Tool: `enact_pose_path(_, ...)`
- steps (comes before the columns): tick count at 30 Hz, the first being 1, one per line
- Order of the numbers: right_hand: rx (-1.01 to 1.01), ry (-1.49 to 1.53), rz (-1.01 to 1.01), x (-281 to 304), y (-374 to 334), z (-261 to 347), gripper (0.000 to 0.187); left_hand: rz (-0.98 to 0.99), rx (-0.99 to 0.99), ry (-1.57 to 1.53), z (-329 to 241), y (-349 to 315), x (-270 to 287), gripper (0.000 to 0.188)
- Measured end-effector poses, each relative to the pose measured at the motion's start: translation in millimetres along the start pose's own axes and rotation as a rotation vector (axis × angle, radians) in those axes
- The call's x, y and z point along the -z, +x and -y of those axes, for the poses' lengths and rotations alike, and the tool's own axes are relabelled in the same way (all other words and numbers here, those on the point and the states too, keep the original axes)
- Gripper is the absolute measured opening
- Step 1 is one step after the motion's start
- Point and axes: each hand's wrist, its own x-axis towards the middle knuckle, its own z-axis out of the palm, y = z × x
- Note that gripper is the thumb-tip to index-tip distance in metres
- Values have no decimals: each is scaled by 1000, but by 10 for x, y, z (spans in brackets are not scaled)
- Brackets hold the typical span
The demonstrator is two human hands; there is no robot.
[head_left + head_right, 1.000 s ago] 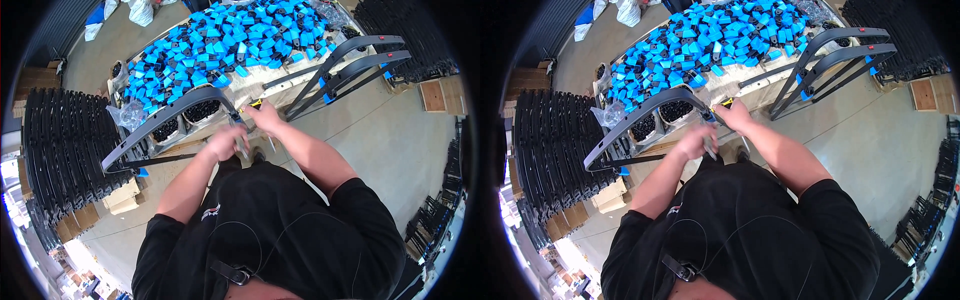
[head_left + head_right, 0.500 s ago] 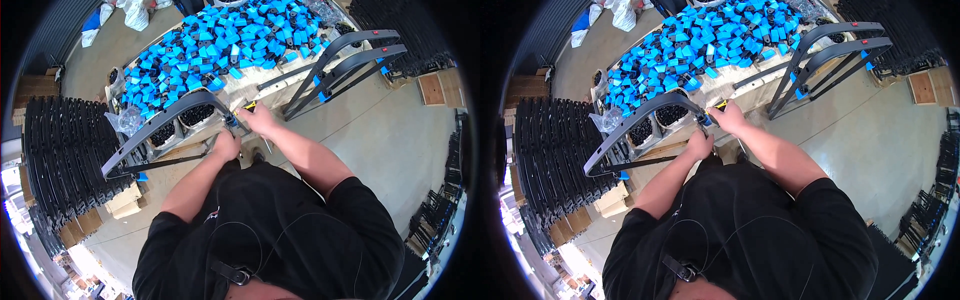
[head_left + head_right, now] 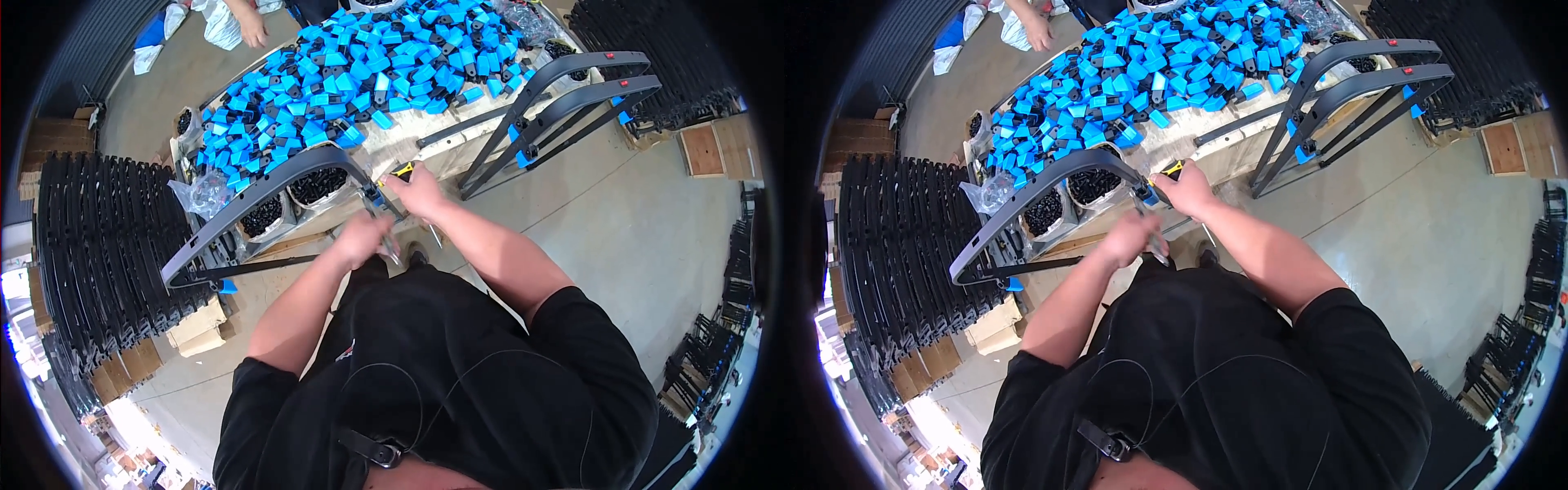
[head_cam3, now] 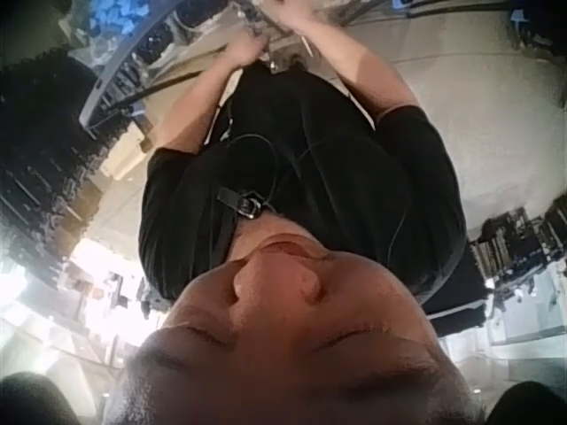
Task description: Assembling black metal frames by attaching blue plastic components and securing them with bolts and nuts.
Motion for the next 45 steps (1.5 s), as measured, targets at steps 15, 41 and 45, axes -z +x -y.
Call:
enact_pose_path(15,-25,18,4,0,-82,181,66,198,-42,-560,321,209,301,35)
enact_pose_path(41,-25,8,43,37,-153,347,58,-633,-269,676,502,211,-162,32)
enact_pose_path(45,-4,29,36,18,-95,132,59,-626,-168,738,289,127,-234,34)
